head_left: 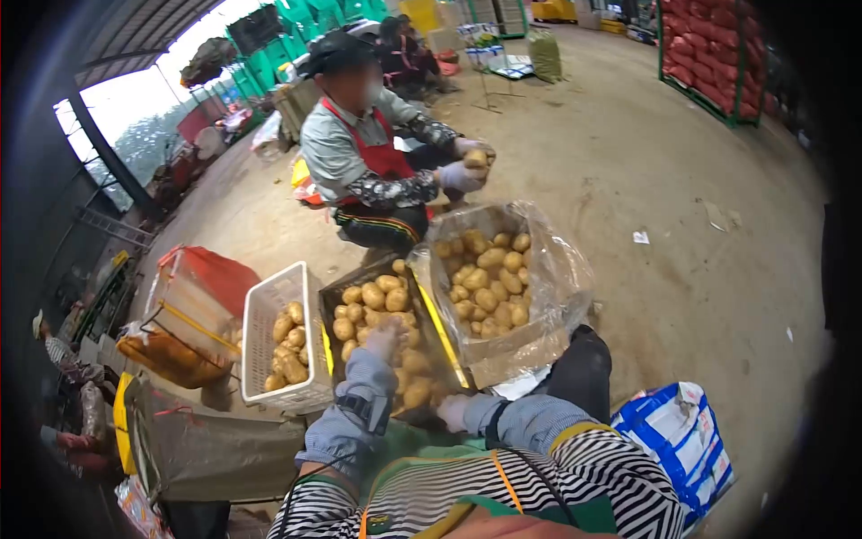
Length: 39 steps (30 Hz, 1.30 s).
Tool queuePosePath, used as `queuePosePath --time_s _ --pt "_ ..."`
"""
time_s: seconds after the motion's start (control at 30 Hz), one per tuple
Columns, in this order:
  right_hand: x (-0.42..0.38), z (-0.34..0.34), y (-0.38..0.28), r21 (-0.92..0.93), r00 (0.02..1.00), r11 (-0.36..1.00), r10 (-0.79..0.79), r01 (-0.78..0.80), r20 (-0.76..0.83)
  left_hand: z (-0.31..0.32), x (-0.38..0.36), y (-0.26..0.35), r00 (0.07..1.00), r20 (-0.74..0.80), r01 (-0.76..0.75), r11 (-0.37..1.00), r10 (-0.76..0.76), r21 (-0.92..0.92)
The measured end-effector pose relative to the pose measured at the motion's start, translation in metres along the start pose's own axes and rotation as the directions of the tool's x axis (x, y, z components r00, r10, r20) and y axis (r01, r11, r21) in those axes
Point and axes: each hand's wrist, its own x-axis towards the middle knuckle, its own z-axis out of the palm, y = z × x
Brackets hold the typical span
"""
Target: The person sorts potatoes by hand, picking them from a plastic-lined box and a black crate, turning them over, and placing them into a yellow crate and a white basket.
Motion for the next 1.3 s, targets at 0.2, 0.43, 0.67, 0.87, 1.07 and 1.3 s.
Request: queuePosePath --time_s 0.2,0.43,0.67,0.87,1.07,1.3 --pt "0.059 0.002 0.075 0.24 0.953 0.923 -0.301 0.301 -0.036 -0.033 0.057 -0.058 0.991 0.125 0.1 0.917 -0.055 -0.387" --pt "-0.033 -0.169 0.193 0.199 0.952 0.932 0.303 -0.303 0.03 -0.021 0.047 -0.009 0.978 -0.033 -0.209 0.945 0.208 -0.253" --pt "0.053 -0.149 0.331 0.342 0.73 0.681 0.683 -0.647 0.02 -0.018 0.03 0.028 0.994 0.021 0.103 0.86 -0.107 -0.5" --pt "0.168 -0.066 0.375 0.147 0.654 0.64 0.753 -0.754 0.075 -0.016 0.046 0.032 0.98 -0.051 0.157 0.911 -0.19 -0.38" --pt "0.167 -0.045 0.351 0.205 0.507 0.539 0.84 -0.817 -0.193 -0.012 0.051 0.025 0.994 -0.038 0.083 0.955 -0.098 -0.284" --pt "0.095 -0.112 0.346 0.925 0.931 -0.357 0.279 -0.129 0.237 -0.001 0.048 0.042 0.99 -0.06 0.104 0.94 -0.13 -0.325"
